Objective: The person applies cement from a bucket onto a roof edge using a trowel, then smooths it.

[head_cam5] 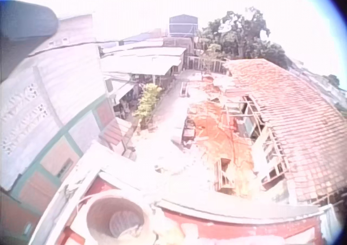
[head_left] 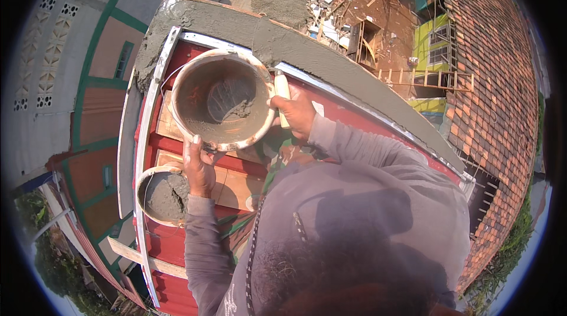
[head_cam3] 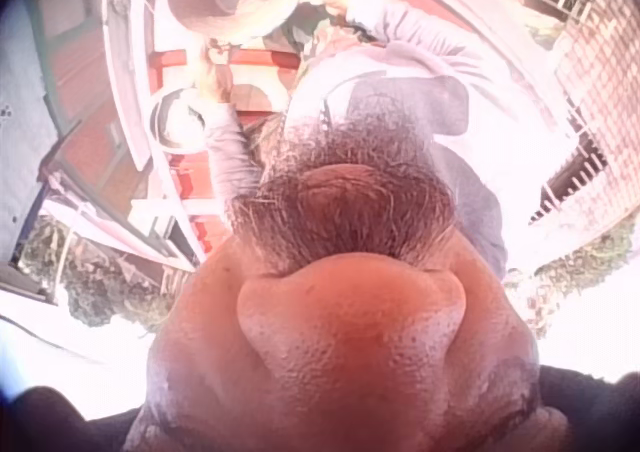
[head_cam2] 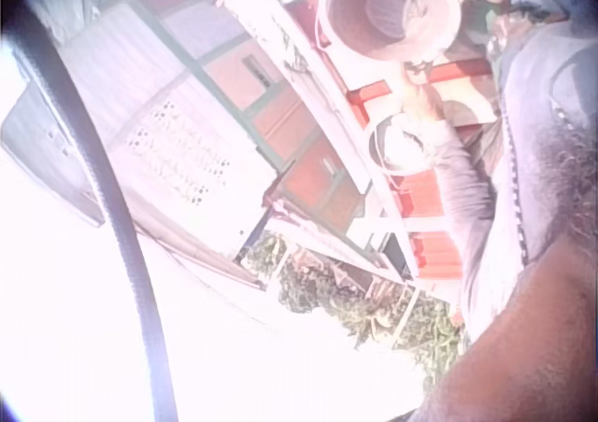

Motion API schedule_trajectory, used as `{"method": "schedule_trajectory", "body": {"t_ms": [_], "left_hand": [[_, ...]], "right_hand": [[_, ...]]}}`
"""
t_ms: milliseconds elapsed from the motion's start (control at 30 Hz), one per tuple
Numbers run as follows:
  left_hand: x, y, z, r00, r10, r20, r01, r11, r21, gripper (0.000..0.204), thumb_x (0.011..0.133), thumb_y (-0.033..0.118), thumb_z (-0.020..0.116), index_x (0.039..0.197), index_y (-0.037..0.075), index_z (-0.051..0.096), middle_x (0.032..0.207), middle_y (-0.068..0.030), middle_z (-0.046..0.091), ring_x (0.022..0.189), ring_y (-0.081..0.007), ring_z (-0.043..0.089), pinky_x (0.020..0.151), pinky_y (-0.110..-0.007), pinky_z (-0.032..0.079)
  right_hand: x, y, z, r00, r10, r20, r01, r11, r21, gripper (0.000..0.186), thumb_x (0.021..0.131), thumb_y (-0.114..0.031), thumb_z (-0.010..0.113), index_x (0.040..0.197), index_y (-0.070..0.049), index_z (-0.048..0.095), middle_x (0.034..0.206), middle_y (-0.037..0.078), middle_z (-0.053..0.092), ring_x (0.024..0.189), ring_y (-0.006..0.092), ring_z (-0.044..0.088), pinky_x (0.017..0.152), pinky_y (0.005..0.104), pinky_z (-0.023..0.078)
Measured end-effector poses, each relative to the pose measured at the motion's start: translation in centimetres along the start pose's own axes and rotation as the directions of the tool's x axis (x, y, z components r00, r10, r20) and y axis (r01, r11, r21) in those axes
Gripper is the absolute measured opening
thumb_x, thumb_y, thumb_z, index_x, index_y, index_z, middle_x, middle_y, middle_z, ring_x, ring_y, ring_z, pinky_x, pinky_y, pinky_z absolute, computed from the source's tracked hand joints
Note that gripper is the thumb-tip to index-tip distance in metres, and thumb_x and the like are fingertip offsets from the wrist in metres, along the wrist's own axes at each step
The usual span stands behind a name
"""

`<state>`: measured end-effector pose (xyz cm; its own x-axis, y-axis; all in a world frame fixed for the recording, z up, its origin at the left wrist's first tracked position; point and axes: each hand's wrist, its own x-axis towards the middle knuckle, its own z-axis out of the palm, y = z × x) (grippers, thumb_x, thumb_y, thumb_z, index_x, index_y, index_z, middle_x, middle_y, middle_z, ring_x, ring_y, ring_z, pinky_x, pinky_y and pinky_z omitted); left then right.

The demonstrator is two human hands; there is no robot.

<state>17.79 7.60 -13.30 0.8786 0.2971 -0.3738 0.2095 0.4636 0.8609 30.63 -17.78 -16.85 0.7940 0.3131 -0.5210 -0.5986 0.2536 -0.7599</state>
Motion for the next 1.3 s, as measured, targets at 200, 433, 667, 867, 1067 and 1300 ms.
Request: {"method": "schedule_trajectory", "body": {"t_ms": [200, 433, 667, 867, 1067, 1300], "left_hand": [[0.1, 0.1, -3.3, 0.978, 0.163, -0.127, -0.156, 0.985, 0.069, 0.074, 0.111, 0.037, 0.053, 0.174, 0.012, 0.022, 0.162, -0.0172, 0.047, 0.143, -0.0330, 0.055, 0.114, -0.047, 0.055], [-3.1, 4.8, -4.0, 0.844, 0.473, -0.253, -0.408, 0.873, 0.268, 0.076, 0.113, 0.040, 0.047, 0.173, 0.003, 0.018, 0.171, -0.0271, 0.036, 0.148, -0.0454, 0.051, 0.114, -0.056, 0.055], [-4.9, 9.6, -4.1, 0.648, 0.690, -0.323, -0.548, 0.717, 0.431, 0.067, 0.115, 0.033, 0.044, 0.170, 0.000, 0.023, 0.164, -0.0292, 0.044, 0.142, -0.0460, 0.058, 0.106, -0.052, 0.061], [-10.8, 10.5, -10.2, 0.433, 0.773, -0.463, -0.441, 0.630, 0.639, 0.068, 0.113, 0.034, 0.051, 0.168, -0.001, 0.029, 0.157, -0.0276, 0.053, 0.130, -0.0393, 0.065, 0.096, -0.043, 0.065], [-13.9, 9.9, -16.1, 0.199, 0.758, -0.621, -0.243, 0.652, 0.718, 0.061, 0.109, 0.030, 0.062, 0.161, 0.003, 0.043, 0.153, -0.0226, 0.058, 0.129, -0.0331, 0.064, 0.090, -0.037, 0.061], [-13.7, 6.4, -25.0, 0.211, 0.330, -0.920, -0.102, 0.944, 0.315, 0.078, 0.108, 0.053, 0.056, 0.164, 0.001, 0.042, 0.147, -0.0155, 0.060, 0.123, -0.0203, 0.067, 0.089, -0.030, 0.054]], "right_hand": [[-1.1, -2.5, -1.2, 0.997, 0.069, 0.026, -0.069, 0.998, 0.011, 0.040, 0.090, -0.003, 0.070, 0.129, 0.005, 0.064, 0.109, 0.014, 0.072, 0.087, 0.0223, 0.075, 0.066, 0.0380, 0.069], [3.1, -9.4, -4.3, 1.000, 0.024, -0.007, -0.024, 0.999, -0.038, 0.030, 0.088, -0.003, 0.069, 0.116, 0.008, 0.067, 0.101, 0.016, 0.072, 0.078, 0.0241, 0.077, 0.063, 0.0388, 0.070], [26.5, -28.3, -12.9, 0.794, -0.498, -0.349, 0.584, 0.785, 0.208, 0.051, 0.102, -0.005, 0.067, 0.141, 0.009, 0.038, 0.136, 0.028, 0.058, 0.119, 0.0464, 0.070, 0.093, 0.0654, 0.069], [20.6, -26.0, -7.7, 0.703, -0.674, -0.227, 0.708, 0.694, 0.132, 0.041, 0.098, -0.001, 0.071, 0.128, 0.006, 0.044, 0.116, 0.025, 0.068, 0.097, 0.0389, 0.078, 0.076, 0.0514, 0.074], [9.9, -9.3, -2.2, 0.895, -0.402, -0.196, 0.383, 0.915, -0.127, 0.034, 0.091, -0.011, 0.082, 0.114, -0.005, 0.058, 0.094, 0.007, 0.067, 0.063, 0.0137, 0.065, 0.050, 0.0298, 0.058], [2.1, 9.5, 3.3, 0.994, -0.102, 0.048, 0.113, 0.884, -0.453, 0.043, 0.090, -0.028, 0.082, 0.122, -0.004, 0.065, 0.101, 0.015, 0.072, 0.090, 0.0296, 0.071, 0.081, 0.0438, 0.057]]}}
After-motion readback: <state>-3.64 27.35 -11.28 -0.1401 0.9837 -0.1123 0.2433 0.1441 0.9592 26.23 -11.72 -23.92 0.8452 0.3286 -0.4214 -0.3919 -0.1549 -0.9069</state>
